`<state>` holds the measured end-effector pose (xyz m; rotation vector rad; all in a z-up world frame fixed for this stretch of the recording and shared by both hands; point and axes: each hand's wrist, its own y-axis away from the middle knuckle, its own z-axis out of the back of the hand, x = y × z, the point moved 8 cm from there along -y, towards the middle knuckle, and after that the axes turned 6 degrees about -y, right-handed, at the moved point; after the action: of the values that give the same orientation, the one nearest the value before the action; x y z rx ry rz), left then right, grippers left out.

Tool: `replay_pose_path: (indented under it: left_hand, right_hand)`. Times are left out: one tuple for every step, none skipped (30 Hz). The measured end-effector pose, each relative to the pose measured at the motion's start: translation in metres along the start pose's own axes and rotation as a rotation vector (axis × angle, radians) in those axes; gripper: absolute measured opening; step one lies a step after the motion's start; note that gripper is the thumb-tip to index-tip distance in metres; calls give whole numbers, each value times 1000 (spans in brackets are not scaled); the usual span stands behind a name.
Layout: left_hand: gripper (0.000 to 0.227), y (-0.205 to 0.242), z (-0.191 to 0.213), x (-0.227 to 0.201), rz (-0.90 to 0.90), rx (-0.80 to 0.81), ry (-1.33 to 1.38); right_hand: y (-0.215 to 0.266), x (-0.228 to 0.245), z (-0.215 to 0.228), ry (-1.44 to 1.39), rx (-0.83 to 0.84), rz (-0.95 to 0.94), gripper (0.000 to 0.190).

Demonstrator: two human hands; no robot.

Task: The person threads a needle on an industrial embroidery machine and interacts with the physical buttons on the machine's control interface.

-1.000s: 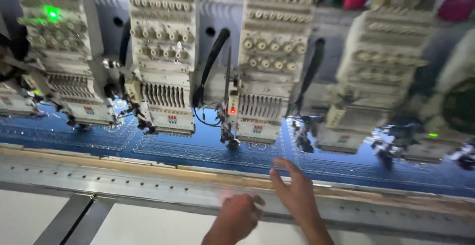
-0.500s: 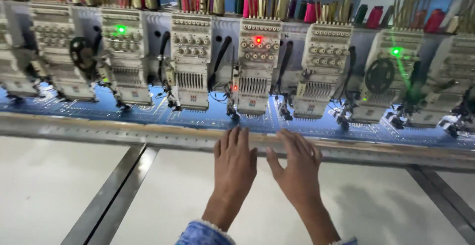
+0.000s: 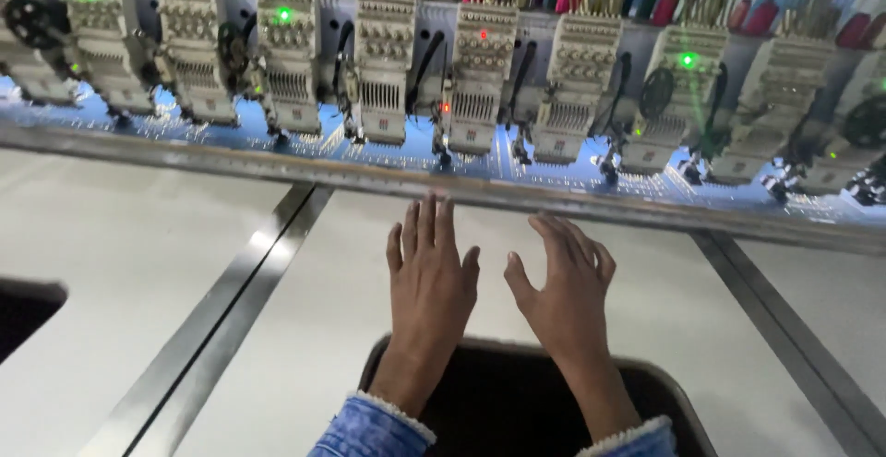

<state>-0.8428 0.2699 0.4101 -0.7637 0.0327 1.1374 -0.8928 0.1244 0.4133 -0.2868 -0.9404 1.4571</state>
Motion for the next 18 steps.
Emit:
replay_pose_path:
  left_hand:
    - [70, 21, 10, -4, 9, 3, -4]
    - [67, 42, 22, -7, 14, 6, -6]
    - [65, 60, 37, -10, 17, 13, -14]
    - [65, 81, 54, -12, 23, 21, -22]
    - [63, 99, 68, -12, 26, 21, -7]
    - [61, 117, 83, -12, 28, 22, 7]
    - [61, 133, 99, -13, 35, 24, 8]
    - [58, 148, 118, -14, 20, -1, -8]
    - [56, 168, 137, -9, 12, -35, -37]
    - [56, 190, 153, -3, 26, -42, -48]
    - [56, 206, 170, 3, 24, -46, -49]
    - [55, 223, 188, 9, 23, -51, -51]
    - [55, 242, 207, 19, 33, -53, -58]
    - [54, 262, 226, 28, 38, -56, -73]
    - [54, 278, 245, 37, 36, -61, -85]
    - [54, 298, 261, 50, 38, -65, -89]
    - [55, 318, 277, 65, 42, -52, -131]
    - [56, 338, 293, 82, 46, -39, -173]
  right_hand:
    - [17, 10, 13, -5, 9, 1, 50]
    - [32, 20, 25, -16, 22, 7, 50]
    - [46, 34, 38, -31, 35, 8, 50]
    - [61, 47, 49, -40, 44, 4, 50]
    - [77, 58, 58, -50, 38, 5, 51]
    - [92, 71, 66, -60, 32, 6, 52]
    - [103, 87, 80, -60, 40, 7, 52]
    - [114, 105, 94, -64, 42, 20, 52]
    - [128, 126, 101, -81, 44, 41, 52]
    - [146, 144, 109, -94, 51, 52, 52]
    - [159, 163, 116, -123, 48, 56, 51]
    - [172, 182, 123, -152, 46, 59, 51]
    - [187, 203, 127, -161, 52, 65, 51]
    - [202, 225, 130, -165, 59, 65, 51]
    - [215, 246, 134, -165, 59, 64, 52]
    - [232, 269, 137, -169, 58, 69, 52]
    - [250, 292, 137, -174, 59, 56, 53]
    - [267, 316, 137, -179, 61, 42, 53]
